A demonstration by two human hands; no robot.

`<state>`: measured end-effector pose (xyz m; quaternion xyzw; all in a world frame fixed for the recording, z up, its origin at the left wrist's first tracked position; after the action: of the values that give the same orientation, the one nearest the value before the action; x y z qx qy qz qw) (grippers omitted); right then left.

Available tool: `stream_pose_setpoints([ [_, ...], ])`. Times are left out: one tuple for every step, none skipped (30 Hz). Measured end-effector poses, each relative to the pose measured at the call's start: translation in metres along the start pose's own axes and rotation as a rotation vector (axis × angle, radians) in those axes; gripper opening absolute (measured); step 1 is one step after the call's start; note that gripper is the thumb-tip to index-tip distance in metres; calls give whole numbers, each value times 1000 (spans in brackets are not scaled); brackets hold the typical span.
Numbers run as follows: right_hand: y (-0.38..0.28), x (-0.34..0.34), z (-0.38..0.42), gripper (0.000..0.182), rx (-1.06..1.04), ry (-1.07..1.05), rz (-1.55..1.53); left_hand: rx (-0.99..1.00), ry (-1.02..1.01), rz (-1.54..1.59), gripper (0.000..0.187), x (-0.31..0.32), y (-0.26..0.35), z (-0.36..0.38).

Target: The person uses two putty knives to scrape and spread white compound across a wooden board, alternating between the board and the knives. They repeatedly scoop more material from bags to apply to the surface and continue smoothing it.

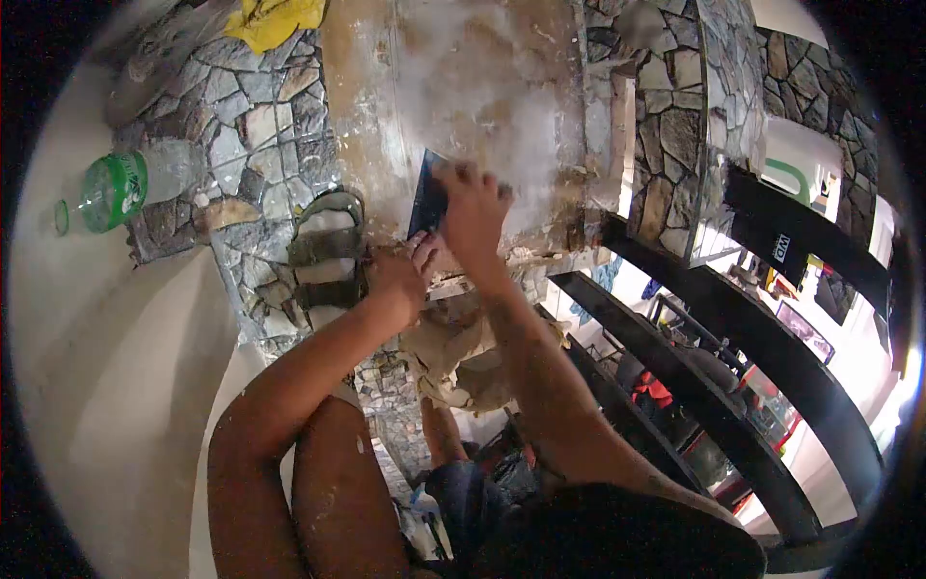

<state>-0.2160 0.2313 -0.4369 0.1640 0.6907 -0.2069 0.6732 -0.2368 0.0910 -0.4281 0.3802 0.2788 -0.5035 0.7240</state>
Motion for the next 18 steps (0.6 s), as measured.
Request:
stream_pose_setpoints([
  [5, -11, -20, 41, 16, -42, -14, 34, 95, 11, 66, 8, -2, 1],
  [10, -29, -36, 43, 36, -82, -30, 58, 153, 5, 64, 7, -4, 2],
  [18, -46, -42, 48, 19, -38, -139, 81, 212, -2, 62, 6, -6, 4],
  [29, -62, -44, 53, 5, 2, -248, 95, 232, -19, 63, -5, -8, 7],
  [40, -71, -41, 58, -8, 40, -354, 96, 228, 13, 61, -7, -7, 6],
  [48, -73, -31, 61, -3, 39, -380, 97, 223, 45, 58, -9, -5, 4],
  [57, -76, -19, 64, 2, 41, -403, 84, 198, 120, 53, -10, -6, -3],
  [63, -78, -9, 67, 2, 49, -426, 69, 177, 192, 49, -13, -8, -12],
  [68, -76, 1, 68, 60, -34, -438, 57, 248, 139, 44, -24, -10, -19],
  [72, -70, 13, 68, 114, -119, -452, 41, 318, 87, 39, -38, -12, -26],
  [75, -62, 24, 69, 167, -206, -469, 22, 384, 34, 35, -50, -15, -34],
  [80, -55, 33, 69, 130, -169, -483, -10, 480, -18, 36, -52, -20, -50],
  [84, -48, 44, 69, 99, -135, -499, -37, 572, -69, 37, -49, -25, -70],
  [86, -43, 53, 70, 70, -100, -512, -62, 664, -120, 38, -48, -29, -83],
  [86, -40, 61, 70, 125, -122, -523, -72, 619, -103, 37, -50, -32, -90],
  [86, -38, 68, 70, 180, -142, -532, -82, 577, -87, 36, -53, -34, -96],
  [86, -36, 74, 71, 235, -161, -539, -90, 537, -71, 35, -56, -34, -101],
  [86, -35, 80, 70, 202, -154, -537, -106, 553, -74, 34, -54, -32, -105],
])
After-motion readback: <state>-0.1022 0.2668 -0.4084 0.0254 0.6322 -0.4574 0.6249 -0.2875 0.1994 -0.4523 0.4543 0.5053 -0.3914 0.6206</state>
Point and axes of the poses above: each hand's wrist, its own z-axis away from the middle knuckle, its own x-axis out of the palm, y = z × x, the point moved 2 cm from there along -z, towards the middle knuckle, and after that the axes turned 4 degrees about -x, right-handed, at the moved point
